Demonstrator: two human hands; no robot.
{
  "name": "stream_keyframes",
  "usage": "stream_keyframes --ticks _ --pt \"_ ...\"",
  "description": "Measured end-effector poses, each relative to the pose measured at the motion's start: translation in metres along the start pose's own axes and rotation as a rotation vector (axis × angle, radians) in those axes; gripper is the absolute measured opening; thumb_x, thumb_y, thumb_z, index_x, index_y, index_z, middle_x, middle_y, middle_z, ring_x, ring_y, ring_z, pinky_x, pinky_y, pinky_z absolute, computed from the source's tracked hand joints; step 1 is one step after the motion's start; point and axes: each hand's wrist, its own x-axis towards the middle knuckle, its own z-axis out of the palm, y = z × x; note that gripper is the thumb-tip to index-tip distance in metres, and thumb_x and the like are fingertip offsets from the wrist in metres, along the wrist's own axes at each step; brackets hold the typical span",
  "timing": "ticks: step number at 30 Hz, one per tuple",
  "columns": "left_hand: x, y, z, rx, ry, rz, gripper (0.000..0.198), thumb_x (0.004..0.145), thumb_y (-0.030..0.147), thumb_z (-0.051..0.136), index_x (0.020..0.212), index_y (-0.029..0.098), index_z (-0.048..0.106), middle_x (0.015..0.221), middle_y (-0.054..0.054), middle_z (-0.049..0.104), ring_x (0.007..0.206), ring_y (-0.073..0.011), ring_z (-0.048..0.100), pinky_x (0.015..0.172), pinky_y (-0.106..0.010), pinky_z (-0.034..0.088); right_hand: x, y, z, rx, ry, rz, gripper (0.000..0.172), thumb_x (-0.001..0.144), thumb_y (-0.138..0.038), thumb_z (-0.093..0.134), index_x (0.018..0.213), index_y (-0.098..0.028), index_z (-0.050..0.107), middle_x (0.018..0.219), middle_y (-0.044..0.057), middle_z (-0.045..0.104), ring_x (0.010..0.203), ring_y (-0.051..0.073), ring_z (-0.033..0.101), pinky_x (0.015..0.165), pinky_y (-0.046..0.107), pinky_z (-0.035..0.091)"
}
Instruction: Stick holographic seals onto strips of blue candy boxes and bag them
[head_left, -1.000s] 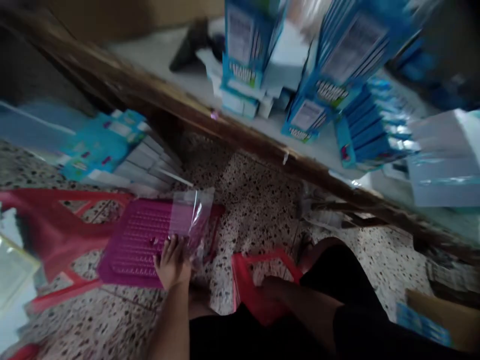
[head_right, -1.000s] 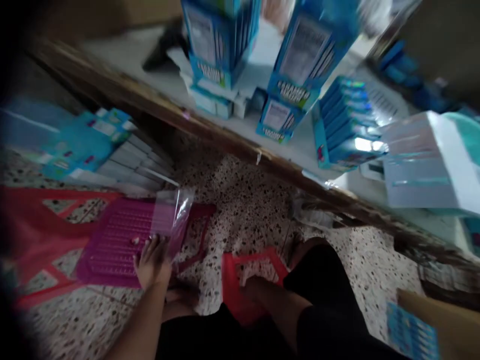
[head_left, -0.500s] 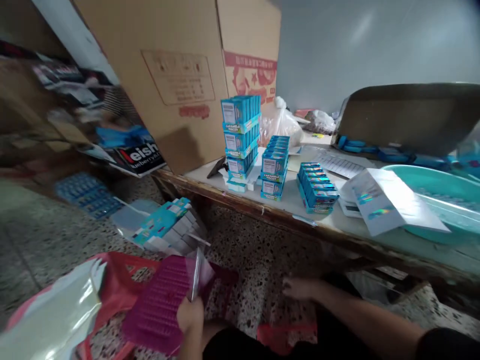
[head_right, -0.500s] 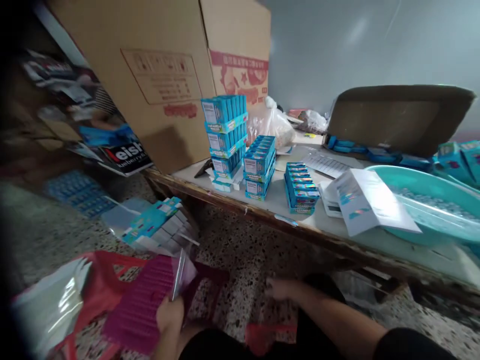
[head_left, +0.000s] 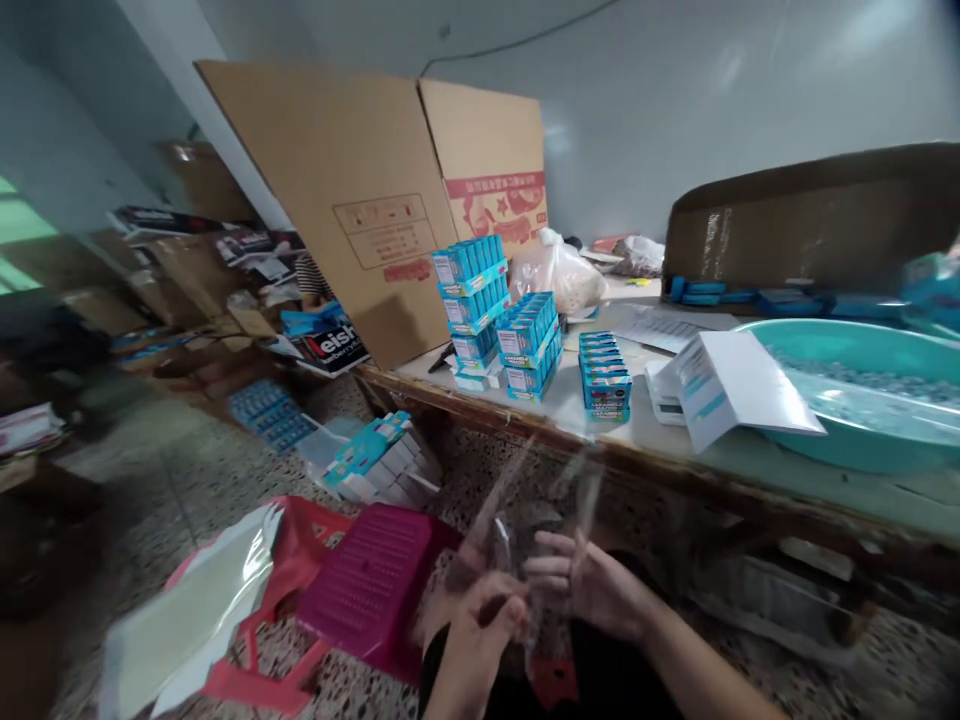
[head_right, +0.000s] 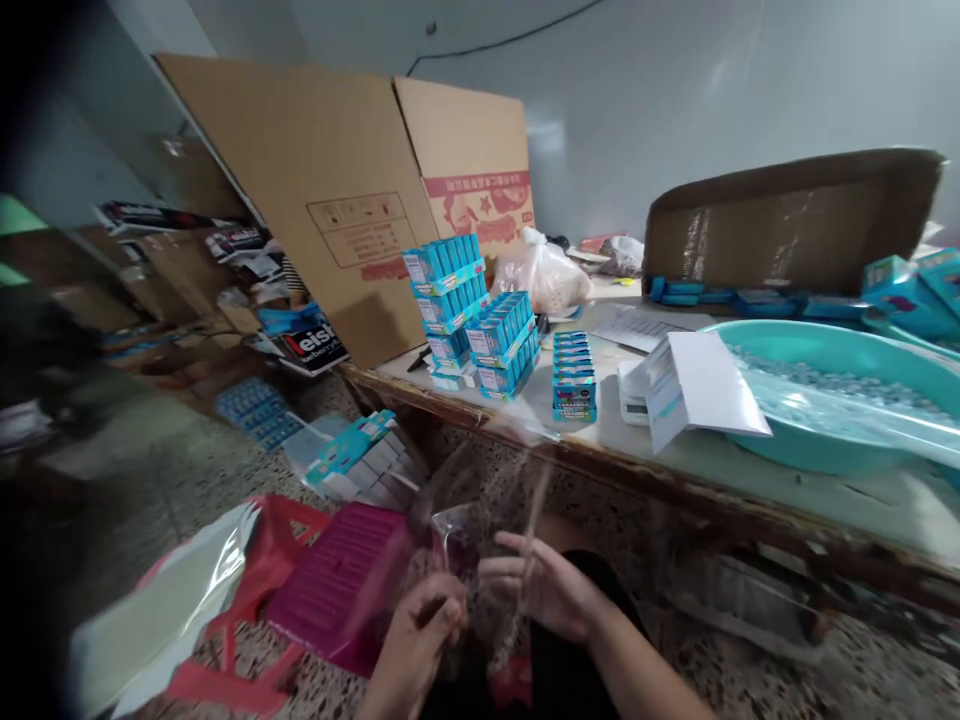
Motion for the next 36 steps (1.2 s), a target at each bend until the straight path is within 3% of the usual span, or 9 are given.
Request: stream_keyframes --ticks 4,9,15,20,23,26,31,34,36 --pt "-0.005 0.014 0.023 -0.094 0.112 -0.074 0.052 0.054 0.052 0.088 0.088 0.016 0.073 0.065 0.0 0.063 0.054 -0.0063 0.049 0.053 -0.017 0.04 -0.002 -0.016 -0.005 0.121 -0.019 -0.134 0.041 0.08 -0.045 0.075 0.111 -0.02 0.067 0.091 0.002 0.071 0.084 0.017 0.065 0.093 0.035 0.045" --pt "-0.012 0.016 0.019 -0.103 0.342 -0.082 0.053 0.047 0.052 0.091 0.074 0.011 0.071 0.063 -0.001 0.063 0.054 -0.0073 0.051 0.051 -0.017 0.041 0.017 -0.049 -0.002 0.072 -0.189 -0.075 0.053 0.077 -0.046 0.077 0.123 -0.023 0.062 0.127 0.009 0.065 0.113 0.026 0.062 0.103 0.044 0.04" --pt "-0.019 0.003 -0.011 -0.167 0.508 -0.09 0.059 0.035 0.055 0.092 0.073 0.015 0.071 0.068 -0.002 0.066 0.064 -0.0144 0.06 0.058 -0.022 0.047 0.035 -0.044 -0.022 0.069 0.134 -0.27 0.063 0.077 -0.073 0.062 0.117 -0.025 0.061 0.119 0.008 0.071 0.107 0.024 0.067 0.1 0.041 0.042" --pt "-0.007 0.003 -0.025 0.238 0.378 -0.067 0.058 0.051 0.072 0.077 0.066 0.016 0.072 0.052 -0.002 0.059 0.056 -0.0189 0.055 0.055 -0.028 0.042 0.026 -0.052 -0.002 -0.208 0.169 -0.307 0.066 0.076 -0.069 0.067 0.12 -0.021 0.061 0.113 0.011 0.072 0.098 0.023 0.07 0.088 0.038 0.048" --pt "0.001 0.005 -0.03 0.38 0.312 -0.08 0.058 0.057 0.077 0.068 0.056 0.02 0.069 0.045 -0.002 0.055 0.052 -0.0209 0.054 0.056 -0.032 0.044 0.022 -0.054 0.013 -0.479 0.236 -0.283 0.061 0.064 -0.051 0.086 0.111 -0.017 0.067 0.088 0.008 0.076 0.076 0.02 0.07 0.077 0.034 0.05" --pt "0.008 0.004 -0.04 0.37 0.226 -0.129 0.061 0.056 0.081 0.066 0.056 0.02 0.068 0.043 -0.001 0.052 0.05 -0.0197 0.052 0.056 -0.032 0.046 0.019 -0.051 0.012 -0.642 0.309 -0.256 0.052 0.054 -0.044 0.091 0.091 -0.013 0.072 0.068 0.003 0.072 0.061 0.015 0.065 0.067 0.029 0.049" --pt "0.022 -0.008 -0.06 0.352 0.147 -0.267 0.071 0.048 0.086 0.066 0.069 0.019 0.072 0.063 -0.004 0.066 0.069 -0.0206 0.062 0.064 -0.028 0.051 0.002 -0.055 0.002 -0.699 0.498 -0.303 0.047 0.063 -0.056 0.082 0.074 -0.013 0.068 0.062 0.002 0.069 0.052 0.011 0.06 0.055 0.023 0.046" --pt "0.029 -0.015 -0.054 0.288 0.035 -0.289 0.071 0.048 0.084 0.07 0.081 0.021 0.072 0.053 0.001 0.054 0.056 -0.0144 0.051 0.05 -0.022 0.046 -0.013 -0.063 -0.003 -0.844 0.624 -0.344 0.043 0.072 -0.057 0.075 0.069 -0.015 0.064 0.055 -0.001 0.064 0.046 0.009 0.053 0.047 0.019 0.039" --pt "0.035 -0.019 -0.042 0.172 0.123 -0.324 0.069 0.037 0.072 0.083 0.084 0.023 0.069 0.058 0.004 0.056 0.054 -0.012 0.049 0.044 -0.02 0.042 -0.023 -0.066 -0.009 -0.963 0.693 -0.362 0.042 0.08 -0.057 0.068 0.07 -0.017 0.064 0.052 -0.002 0.061 0.042 0.008 0.048 0.043 0.019 0.034"
